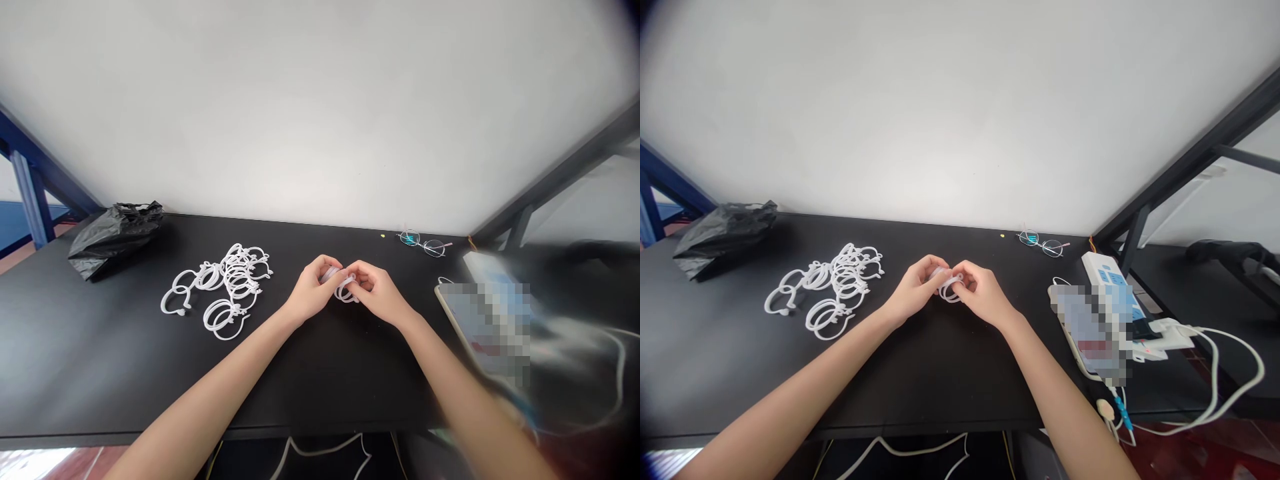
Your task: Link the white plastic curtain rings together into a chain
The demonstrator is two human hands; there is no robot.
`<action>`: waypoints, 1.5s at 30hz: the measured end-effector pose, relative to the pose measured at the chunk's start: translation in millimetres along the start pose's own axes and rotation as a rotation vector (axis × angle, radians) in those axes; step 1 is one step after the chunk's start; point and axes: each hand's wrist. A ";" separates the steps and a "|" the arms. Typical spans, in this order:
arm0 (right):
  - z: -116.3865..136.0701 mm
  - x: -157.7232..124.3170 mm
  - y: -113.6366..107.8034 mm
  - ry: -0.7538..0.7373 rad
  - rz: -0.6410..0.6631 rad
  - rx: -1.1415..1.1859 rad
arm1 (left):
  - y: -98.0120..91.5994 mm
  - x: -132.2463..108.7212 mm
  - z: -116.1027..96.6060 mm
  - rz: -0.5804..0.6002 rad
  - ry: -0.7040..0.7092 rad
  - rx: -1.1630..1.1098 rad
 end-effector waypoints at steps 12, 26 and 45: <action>-2.2 0.9 0.4 0.011 -0.059 0.053 | -3.1 0.7 -10.7 0.053 -0.264 -0.181; -5.4 1.3 -0.2 0.003 -0.095 0.123 | -7.5 2.6 -6.4 0.107 -0.303 -0.313; -7.5 2.1 -0.8 -0.045 -0.141 0.063 | -5.7 3.1 -5.2 0.121 -0.378 -0.375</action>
Point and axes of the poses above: each hand's wrist, its own x-axis towards the middle knuckle, its own y-axis out of the palm, z = x × y, and after that the axes turned 11 degrees about -z, right-handed
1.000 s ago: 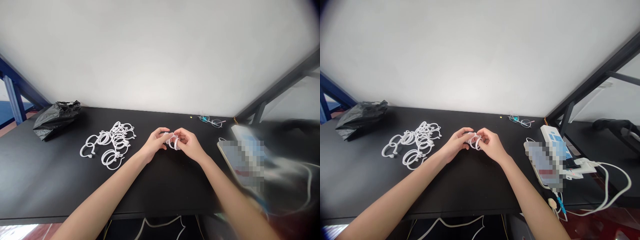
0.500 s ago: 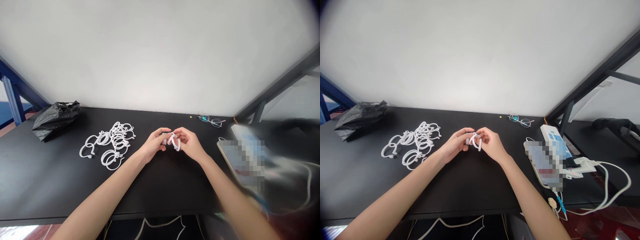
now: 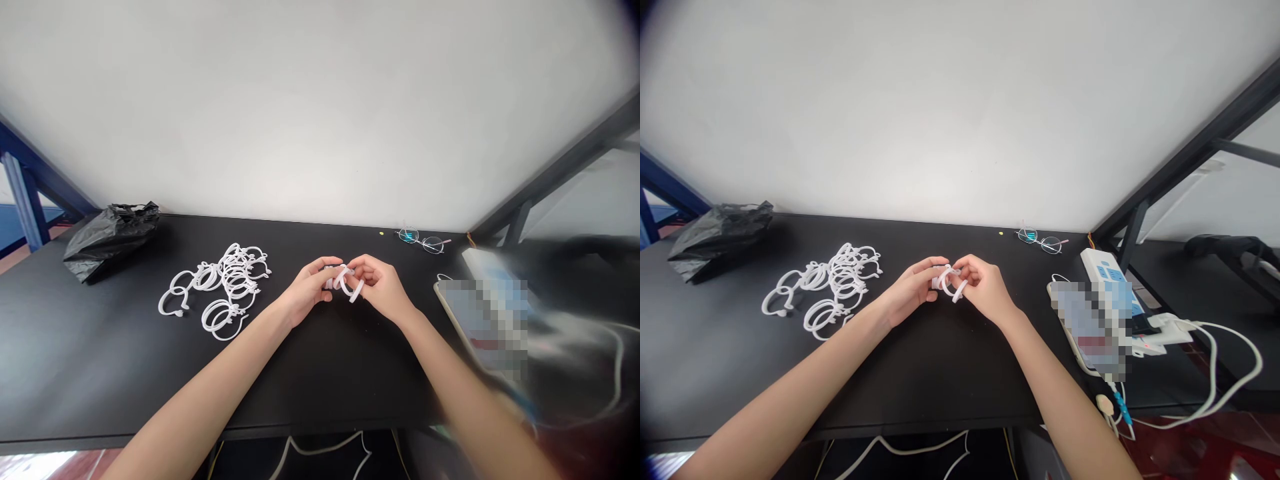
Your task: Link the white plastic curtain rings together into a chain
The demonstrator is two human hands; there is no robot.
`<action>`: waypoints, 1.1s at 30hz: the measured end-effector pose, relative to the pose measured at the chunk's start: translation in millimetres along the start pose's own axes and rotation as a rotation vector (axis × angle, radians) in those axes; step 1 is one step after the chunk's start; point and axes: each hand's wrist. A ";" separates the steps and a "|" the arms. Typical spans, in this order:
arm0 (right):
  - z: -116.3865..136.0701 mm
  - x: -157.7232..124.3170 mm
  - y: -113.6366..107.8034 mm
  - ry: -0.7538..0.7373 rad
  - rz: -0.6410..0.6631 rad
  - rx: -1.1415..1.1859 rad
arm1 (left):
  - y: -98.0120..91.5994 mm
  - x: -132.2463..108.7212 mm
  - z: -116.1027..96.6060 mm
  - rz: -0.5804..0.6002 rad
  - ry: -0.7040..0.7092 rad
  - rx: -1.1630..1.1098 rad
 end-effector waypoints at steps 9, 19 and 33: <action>3.4 -1.7 -2.1 -0.023 0.016 0.036 | -0.9 0.2 -0.9 0.026 -0.090 -0.133; 3.0 1.2 -4.9 -0.011 0.026 0.066 | -0.3 1.5 3.7 0.009 -0.031 -0.055; 2.3 1.7 -2.3 0.040 0.018 0.127 | 2.1 -3.1 -2.4 -0.029 0.080 0.106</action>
Point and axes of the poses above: each hand's wrist, its own x-axis towards the middle knuckle, its own y-axis out of the palm, z = x × y, and after that the axes turned 11 degrees about -z, right-handed
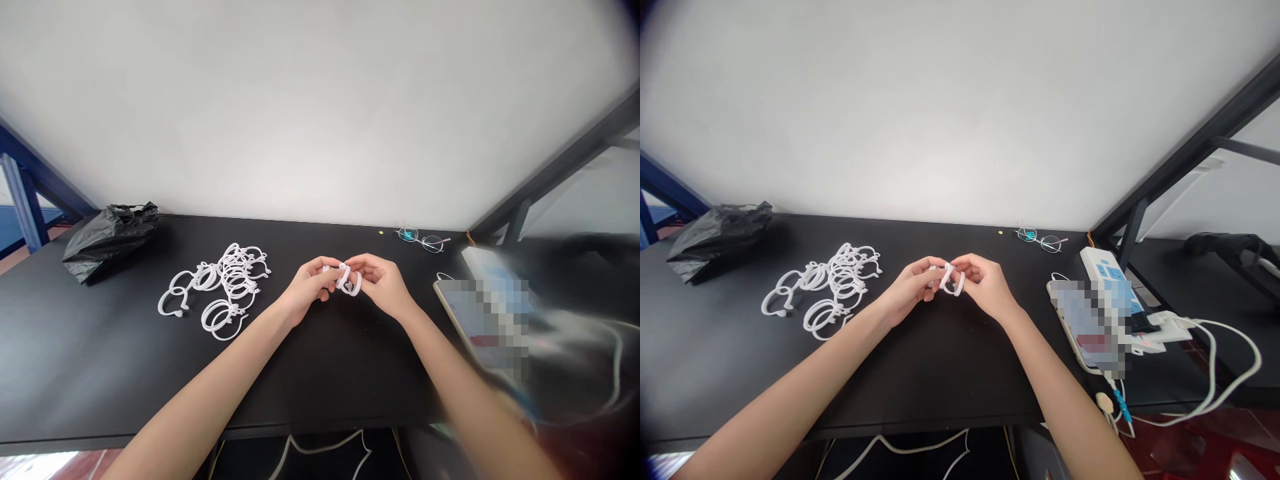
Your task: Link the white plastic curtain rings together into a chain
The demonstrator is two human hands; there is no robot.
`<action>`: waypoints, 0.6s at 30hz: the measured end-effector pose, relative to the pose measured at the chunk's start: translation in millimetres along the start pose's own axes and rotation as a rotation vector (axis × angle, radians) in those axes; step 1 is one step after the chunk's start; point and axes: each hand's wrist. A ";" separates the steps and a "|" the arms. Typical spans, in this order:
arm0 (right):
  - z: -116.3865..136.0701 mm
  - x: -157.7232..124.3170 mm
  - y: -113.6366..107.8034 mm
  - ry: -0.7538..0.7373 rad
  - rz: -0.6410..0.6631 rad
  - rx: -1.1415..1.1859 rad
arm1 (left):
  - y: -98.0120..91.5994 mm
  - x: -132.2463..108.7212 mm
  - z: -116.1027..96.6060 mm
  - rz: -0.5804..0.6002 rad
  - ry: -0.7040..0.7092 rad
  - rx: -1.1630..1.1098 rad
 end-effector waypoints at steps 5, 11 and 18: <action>-2.8 -1.0 2.0 -0.034 -0.016 -0.050 | 3.2 -2.8 -2.9 0.013 0.027 0.067; -3.5 -0.6 1.5 -0.072 -0.071 -0.081 | 6.0 -5.4 -0.4 0.045 0.145 0.137; -5.2 -1.3 2.5 -0.039 -0.038 -0.069 | 7.1 -4.8 2.2 -0.008 0.215 0.176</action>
Point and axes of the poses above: each hand's wrist, its own x-axis towards the middle knuckle, its own y-axis out of the palm, z = x × y, and after that the axes turned 11 degrees about -z, right-handed
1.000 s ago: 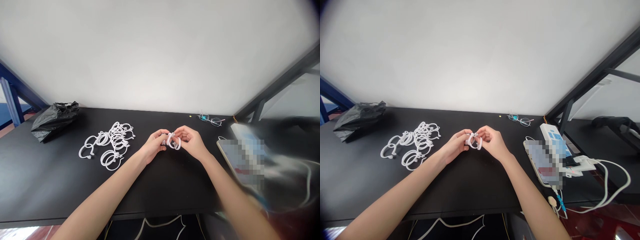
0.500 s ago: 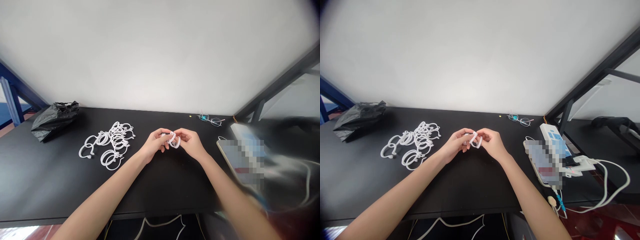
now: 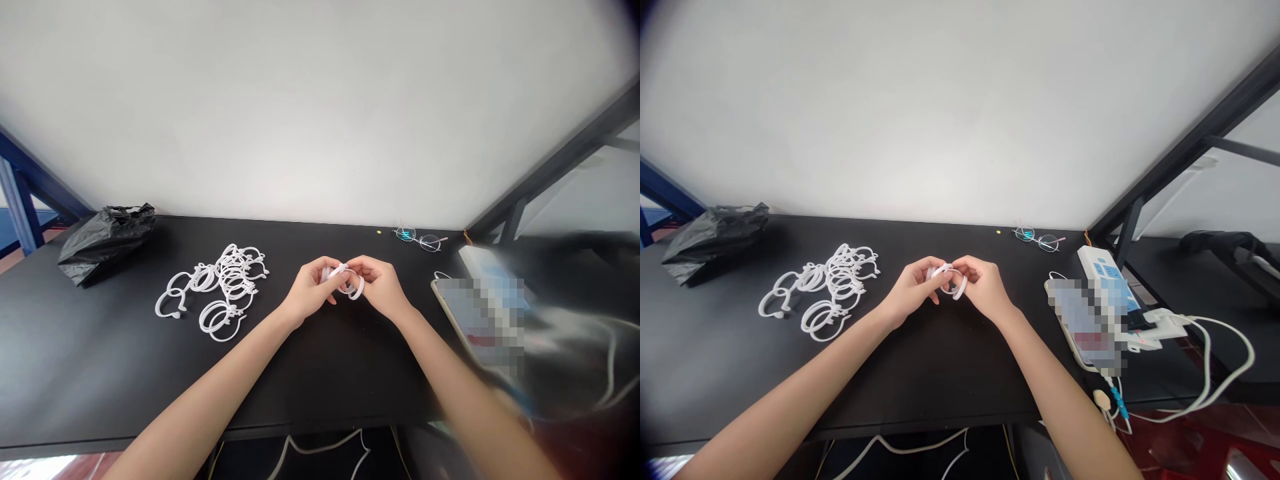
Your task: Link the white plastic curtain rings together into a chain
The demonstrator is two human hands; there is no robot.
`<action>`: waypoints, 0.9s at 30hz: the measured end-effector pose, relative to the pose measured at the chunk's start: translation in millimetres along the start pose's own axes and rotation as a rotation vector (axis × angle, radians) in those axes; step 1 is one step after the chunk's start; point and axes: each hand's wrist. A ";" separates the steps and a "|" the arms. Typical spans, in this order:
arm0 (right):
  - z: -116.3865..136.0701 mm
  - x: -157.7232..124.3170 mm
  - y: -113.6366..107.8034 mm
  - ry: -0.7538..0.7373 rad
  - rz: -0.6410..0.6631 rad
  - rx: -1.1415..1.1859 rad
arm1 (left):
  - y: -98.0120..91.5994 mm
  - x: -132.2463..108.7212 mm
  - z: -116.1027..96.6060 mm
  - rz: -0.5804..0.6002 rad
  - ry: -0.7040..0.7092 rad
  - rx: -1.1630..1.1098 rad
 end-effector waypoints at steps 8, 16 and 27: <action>5.4 -1.7 1.4 0.055 -0.042 0.088 | -2.2 2.6 -0.6 -0.066 -0.141 -0.118; 7.9 -1.0 4.3 0.078 -0.042 0.096 | -3.7 2.5 -2.3 -0.069 -0.188 -0.060; 1.2 4.3 -0.3 0.140 -0.048 0.013 | -3.8 3.7 5.7 -0.126 -0.054 0.158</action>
Point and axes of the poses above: each hand's wrist, its own x-axis towards the middle knuckle, its own y-axis out of the palm, z = x × y, and after that the axes turned 11 degrees about -z, right-handed
